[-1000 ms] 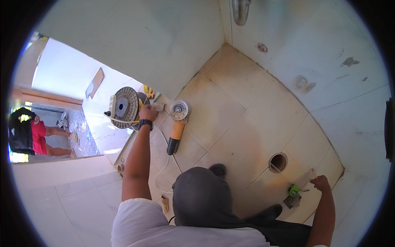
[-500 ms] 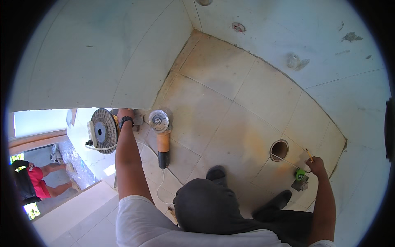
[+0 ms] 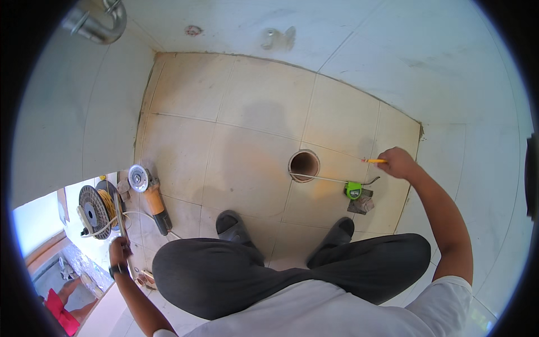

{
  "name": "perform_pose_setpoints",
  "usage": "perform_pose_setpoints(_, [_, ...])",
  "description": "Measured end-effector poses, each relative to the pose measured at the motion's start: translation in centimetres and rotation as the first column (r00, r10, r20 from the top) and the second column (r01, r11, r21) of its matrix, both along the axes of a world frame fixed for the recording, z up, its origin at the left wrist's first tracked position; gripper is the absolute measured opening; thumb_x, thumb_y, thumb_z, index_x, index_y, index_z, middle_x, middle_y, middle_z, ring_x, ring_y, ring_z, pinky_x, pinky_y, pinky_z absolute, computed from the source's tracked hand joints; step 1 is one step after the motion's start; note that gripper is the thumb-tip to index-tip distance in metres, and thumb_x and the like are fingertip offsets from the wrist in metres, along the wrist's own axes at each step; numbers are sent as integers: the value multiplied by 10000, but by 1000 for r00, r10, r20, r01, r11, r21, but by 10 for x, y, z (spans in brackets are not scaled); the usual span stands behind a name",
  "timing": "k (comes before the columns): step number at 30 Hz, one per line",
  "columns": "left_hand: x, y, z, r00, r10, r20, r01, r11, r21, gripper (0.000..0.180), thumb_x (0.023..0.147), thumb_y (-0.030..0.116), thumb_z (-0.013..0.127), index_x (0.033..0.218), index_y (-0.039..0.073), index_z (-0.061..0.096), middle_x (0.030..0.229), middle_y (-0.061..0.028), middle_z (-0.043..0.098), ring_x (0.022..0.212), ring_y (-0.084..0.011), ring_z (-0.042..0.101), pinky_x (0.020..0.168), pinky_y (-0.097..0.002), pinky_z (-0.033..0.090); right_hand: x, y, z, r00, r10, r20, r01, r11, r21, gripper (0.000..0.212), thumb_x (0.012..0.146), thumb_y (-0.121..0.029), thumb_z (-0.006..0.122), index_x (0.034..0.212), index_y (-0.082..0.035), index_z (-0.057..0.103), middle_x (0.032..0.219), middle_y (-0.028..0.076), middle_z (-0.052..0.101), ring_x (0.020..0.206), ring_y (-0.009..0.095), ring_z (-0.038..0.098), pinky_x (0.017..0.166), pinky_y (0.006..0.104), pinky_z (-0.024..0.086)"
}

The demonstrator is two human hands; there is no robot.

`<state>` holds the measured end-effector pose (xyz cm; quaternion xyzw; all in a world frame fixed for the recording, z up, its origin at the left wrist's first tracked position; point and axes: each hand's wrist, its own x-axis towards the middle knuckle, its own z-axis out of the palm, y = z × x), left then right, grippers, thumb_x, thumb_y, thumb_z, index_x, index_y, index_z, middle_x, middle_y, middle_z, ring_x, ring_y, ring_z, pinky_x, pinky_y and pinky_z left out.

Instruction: The person uses an angle grinder to cut a circular hole in a tiled floor, then wipes the area with a cloth. They measure and mark the floor around the hole using a tape measure, spirit level, and pencil to establish alignment lines.

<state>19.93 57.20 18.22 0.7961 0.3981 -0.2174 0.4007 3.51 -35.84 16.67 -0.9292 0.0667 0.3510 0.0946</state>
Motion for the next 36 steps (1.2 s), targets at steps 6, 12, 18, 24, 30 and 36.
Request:
perform_pose_setpoints(6, [-79, -53, 92, 995, 9, -102, -36, 961, -274, 152, 861, 222, 554, 874, 89, 627, 765, -40, 620, 652, -206, 594, 614, -350, 492, -67, 28, -18, 979, 119, 167, -144, 979, 144, 687, 714, -409, 890, 1296, -147, 632, 1193, 109, 608, 1031, 323, 677, 814, 462, 565])
perform_pose_setpoints(12, [4, -170, 157, 841, -537, -57, 534, 843, -71, 288, 848, 214, 614, 1053, 12, 628, 872, -72, 627, 664, -151, 605, 510, -304, 519, -114, 62, -86, 981, 63, 185, -83, 991, 104, 831, 702, -414, 889, 1394, -135, 523, 1384, 167, 501, 1206, 362, 597, 894, 467, 576])
perform_pose_setpoints(18, [91, -351, 163, 491, -871, -30, 869, 491, -60, 282, 833, 170, 688, 1033, -28, 661, 815, -44, 641, 640, -132, 611, 581, -283, 521, -120, 74, -108, 973, 22, 230, -43, 995, 86, 736, 706, -371, 886, 1287, -103, 522, 1303, 159, 536, 1149, 359, 605, 875, 463, 583])
perform_pose_setpoints(24, [154, -485, 77, 66, -994, -82, 997, 69, -42, 248, 826, 140, 695, 991, -43, 668, 835, -85, 654, 690, -184, 676, 598, -348, 597, -117, 70, -106, 966, 18, 259, -40, 996, 80, 709, 699, -342, 879, 1261, -86, 530, 1165, 133, 600, 1094, 339, 631, 875, 445, 580])
perform_pose_setpoints(30, [139, -551, -11, 401, -914, -60, 894, 405, -191, 254, 913, 278, 638, 957, 33, 690, 884, -73, 684, 695, -190, 646, 626, -374, 609, -113, 39, -121, 929, -183, 322, 45, 918, 393, 622, 732, -333, 809, 1271, -66, 647, 1137, 142, 664, 1102, 337, 643, 930, 437, 545])
perform_pose_setpoints(36, [68, -545, -81, 755, -654, -45, 576, 695, -430, 188, 904, 274, 638, 892, 90, 675, 807, -26, 657, 656, -150, 564, 625, -339, 548, -106, 32, -127, 916, -241, 320, 55, 866, 497, 549, 745, -314, 795, 1230, -79, 690, 1116, 149, 661, 1072, 347, 648, 928, 438, 538])
